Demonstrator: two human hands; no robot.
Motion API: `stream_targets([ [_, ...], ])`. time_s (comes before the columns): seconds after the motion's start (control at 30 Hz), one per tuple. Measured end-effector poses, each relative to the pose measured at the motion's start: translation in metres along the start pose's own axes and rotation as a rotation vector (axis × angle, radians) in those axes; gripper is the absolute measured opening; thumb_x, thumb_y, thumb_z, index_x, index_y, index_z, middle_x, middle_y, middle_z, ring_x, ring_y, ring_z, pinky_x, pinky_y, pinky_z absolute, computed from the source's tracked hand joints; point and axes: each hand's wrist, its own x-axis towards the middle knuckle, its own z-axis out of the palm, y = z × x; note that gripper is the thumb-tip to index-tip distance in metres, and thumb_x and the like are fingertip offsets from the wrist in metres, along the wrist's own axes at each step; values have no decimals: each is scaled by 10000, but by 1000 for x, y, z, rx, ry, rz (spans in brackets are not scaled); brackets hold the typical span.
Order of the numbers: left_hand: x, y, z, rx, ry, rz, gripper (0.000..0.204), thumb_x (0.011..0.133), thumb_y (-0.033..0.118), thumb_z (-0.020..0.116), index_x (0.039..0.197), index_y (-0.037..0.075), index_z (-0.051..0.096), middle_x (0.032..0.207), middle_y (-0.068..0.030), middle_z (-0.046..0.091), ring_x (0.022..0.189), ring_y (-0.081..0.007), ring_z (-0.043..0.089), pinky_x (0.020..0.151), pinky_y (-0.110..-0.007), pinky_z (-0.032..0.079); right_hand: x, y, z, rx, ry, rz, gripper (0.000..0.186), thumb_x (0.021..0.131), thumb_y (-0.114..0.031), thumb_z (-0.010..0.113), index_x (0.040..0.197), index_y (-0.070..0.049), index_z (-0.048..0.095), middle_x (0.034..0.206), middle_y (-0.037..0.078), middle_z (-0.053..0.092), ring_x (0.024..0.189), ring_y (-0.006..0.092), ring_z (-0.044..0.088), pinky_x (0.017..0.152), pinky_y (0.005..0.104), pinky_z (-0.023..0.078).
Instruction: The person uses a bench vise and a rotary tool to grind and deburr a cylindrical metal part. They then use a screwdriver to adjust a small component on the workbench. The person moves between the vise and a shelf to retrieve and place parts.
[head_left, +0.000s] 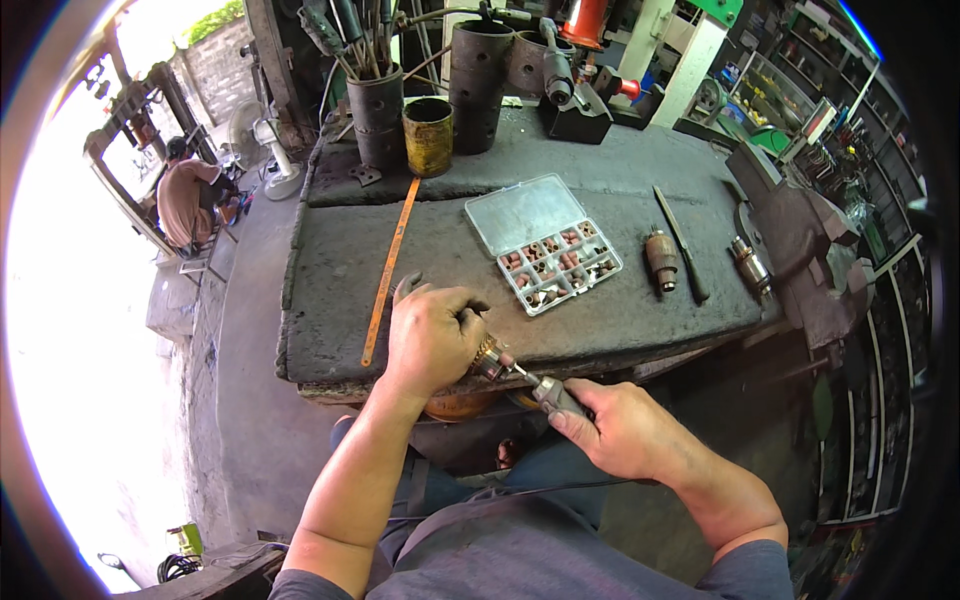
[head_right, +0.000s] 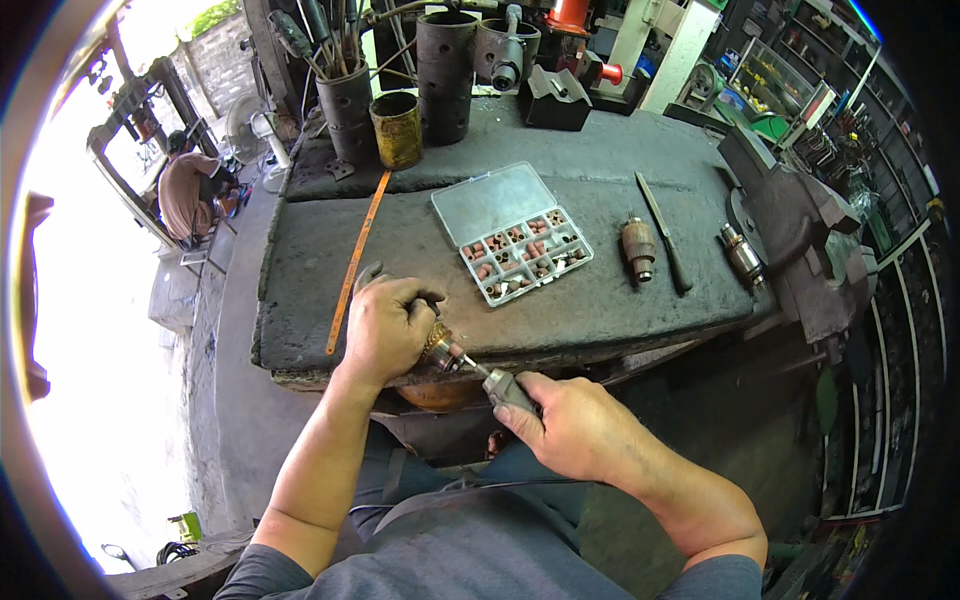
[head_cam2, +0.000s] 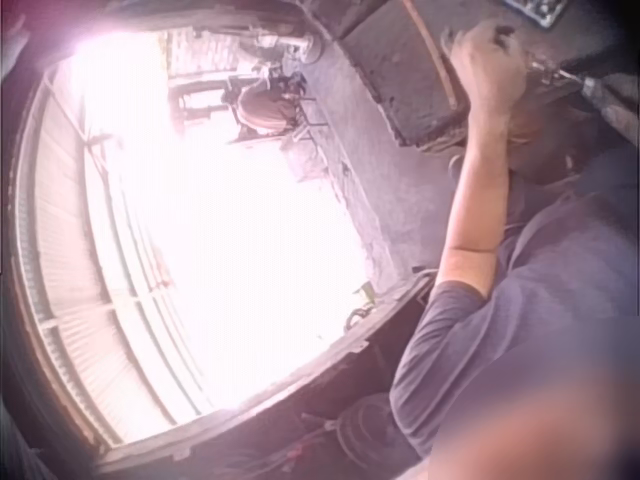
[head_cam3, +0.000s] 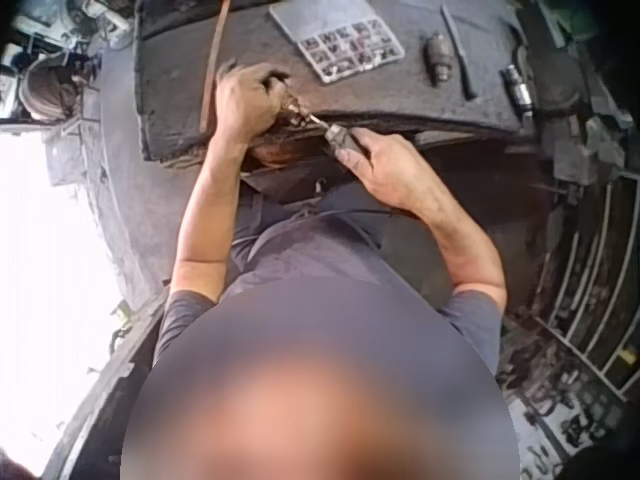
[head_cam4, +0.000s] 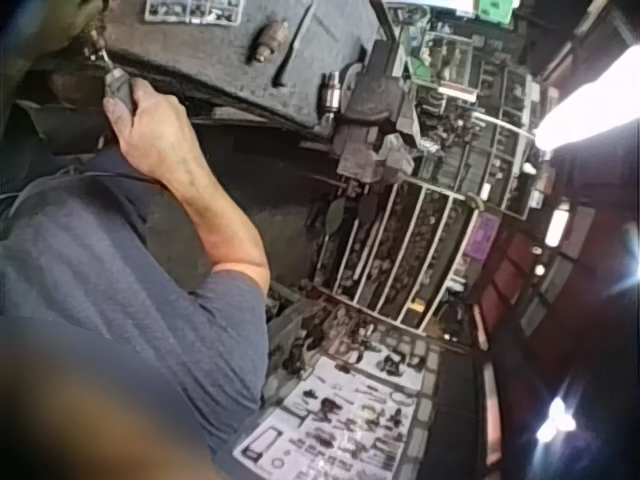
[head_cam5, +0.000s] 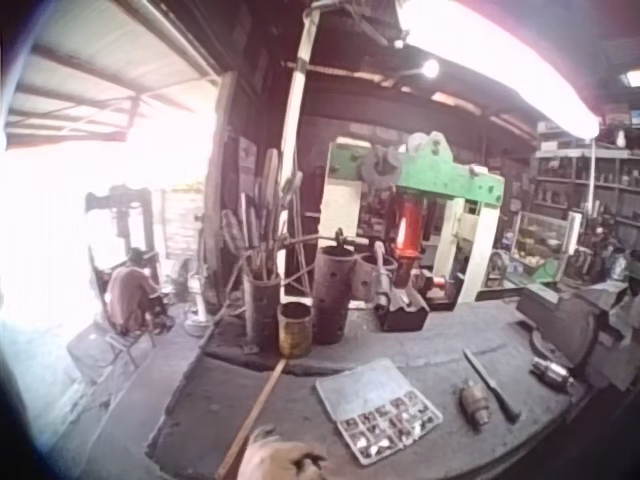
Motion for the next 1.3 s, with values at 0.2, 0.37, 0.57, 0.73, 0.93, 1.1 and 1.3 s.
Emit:
stream_targets([
  [0.2, 4, 2, 0, 24, -48, -35, 206, 906, 161, 688, 979, 70, 857, 885, -166, 797, 918, -366, 752, 950, -481, 562, 1, -3, -2, -58, -14, 50, 390, 1100, -410, 679, 1177, -29, 720, 973, 266, 788, 955, 507, 753, 835, 561, 602],
  [0.37, 7, 1, 1, 64, -59, -20, 200, 902, 188, 705, 970, 73, 854, 887, -160, 799, 924, -376, 755, 1049, -498, 535, 0, -3, 0, -66, -93, 49, 422, 1094, -440, 679, 1178, -29, 722, 952, 271, 783, 951, 514, 750, 834, 567, 601],
  [0.57, 8, 2, 2, 81, -69, -34, 206, 898, 197, 698, 963, 77, 853, 888, -165, 799, 930, -375, 763, 1076, -501, 528, 0, -1, 1, -88, -8, 18, 416, 1094, -432, 676, 1185, -26, 705, 957, 272, 780, 948, 511, 748, 836, 583, 593],
  [0.73, 10, 5, 1, 50, -77, -72, 217, 891, 200, 688, 952, 74, 853, 896, -175, 803, 923, -389, 766, 984, -480, 565, 0, 0, 0, -106, -9, 21, 419, 1096, -436, 671, 1172, -24, 699, 959, 274, 778, 949, 517, 745, 832, 590, 590],
  [0.93, 13, 7, 1, 73, -89, -55, 230, 884, 206, 678, 944, 63, 847, 893, -192, 796, 907, -402, 767, 945, -483, 578, 0, -2, 1, -118, -28, 8, 433, 1100, -454, 657, 1169, -29, 702, 950, 270, 779, 940, 525, 743, 824, 593, 591],
  [1.1, 15, 8, 0, 87, -117, -78, 237, 888, 212, 664, 937, 65, 844, 895, -194, 797, 902, -399, 771, 991, -501, 558, 1, -3, -1, -124, -28, 37, 426, 1098, -447, 662, 1174, -29, 703, 954, 260, 786, 945, 520, 745, 831, 591, 594],
  [1.3, 17, 7, 2, 81, -138, -87, 226, 914, 244, 664, 916, 104, 841, 858, -167, 799, 890, -405, 761, 1120, -587, 474, -1, -5, -1, -124, -2, 24, 430, 1100, -447, 660, 1181, -27, 703, 952, 258, 785, 944, 517, 746, 835, 591, 596],
])
